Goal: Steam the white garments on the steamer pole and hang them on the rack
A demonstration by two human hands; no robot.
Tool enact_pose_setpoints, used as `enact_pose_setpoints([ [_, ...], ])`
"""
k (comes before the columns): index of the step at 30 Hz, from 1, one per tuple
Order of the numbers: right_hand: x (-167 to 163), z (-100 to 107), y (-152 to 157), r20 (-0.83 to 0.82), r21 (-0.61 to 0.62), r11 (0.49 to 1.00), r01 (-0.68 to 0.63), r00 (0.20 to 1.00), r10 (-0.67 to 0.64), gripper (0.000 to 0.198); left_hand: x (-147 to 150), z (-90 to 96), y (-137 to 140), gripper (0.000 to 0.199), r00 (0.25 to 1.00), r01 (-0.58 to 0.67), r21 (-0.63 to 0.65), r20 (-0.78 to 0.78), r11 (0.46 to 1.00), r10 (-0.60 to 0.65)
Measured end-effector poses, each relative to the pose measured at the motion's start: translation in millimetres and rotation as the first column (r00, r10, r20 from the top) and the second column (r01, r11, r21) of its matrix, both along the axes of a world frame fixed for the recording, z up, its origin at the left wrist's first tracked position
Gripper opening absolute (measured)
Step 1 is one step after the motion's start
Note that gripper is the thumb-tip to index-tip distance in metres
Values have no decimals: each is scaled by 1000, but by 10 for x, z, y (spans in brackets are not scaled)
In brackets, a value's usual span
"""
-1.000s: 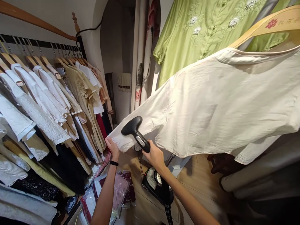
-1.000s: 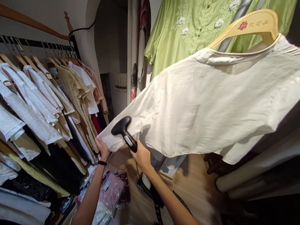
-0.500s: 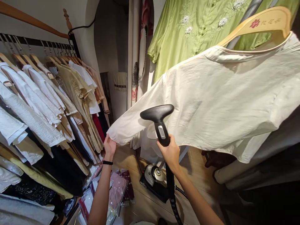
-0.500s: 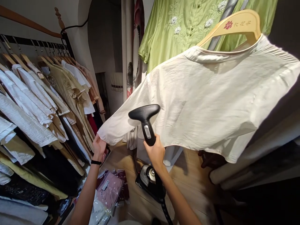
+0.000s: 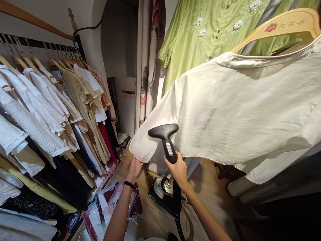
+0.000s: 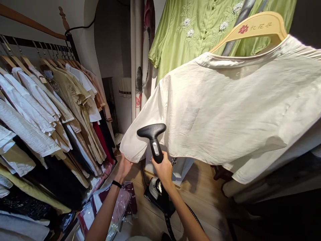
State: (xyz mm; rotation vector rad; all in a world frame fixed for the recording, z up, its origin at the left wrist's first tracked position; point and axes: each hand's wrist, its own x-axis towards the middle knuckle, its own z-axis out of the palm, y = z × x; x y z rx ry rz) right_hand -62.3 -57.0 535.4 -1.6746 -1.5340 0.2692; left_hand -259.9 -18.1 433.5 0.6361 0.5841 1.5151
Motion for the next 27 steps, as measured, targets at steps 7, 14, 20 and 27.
enact_pose_setpoints([
  [7, -10, -33, -23, -43, -27, 999, -43, 998, 41, 44, 401, -229, 3, 54, 952, 51, -10, -302, 999, -52],
  [14, 66, -119, -38, -74, -33, 999, -27, 997, 25, 45, 232, -385, -43, 37, 841, -133, 20, -527, 991, 123],
  [20, 34, -420, -39, -61, -84, 996, -21, 998, 16, 43, 251, -446, -129, 59, 908, -100, -79, -415, 992, 58],
  [27, -70, -920, -298, -88, -94, 991, -99, 992, 90, 24, 354, -556, -211, 55, 933, -108, -115, -355, 988, 61],
])
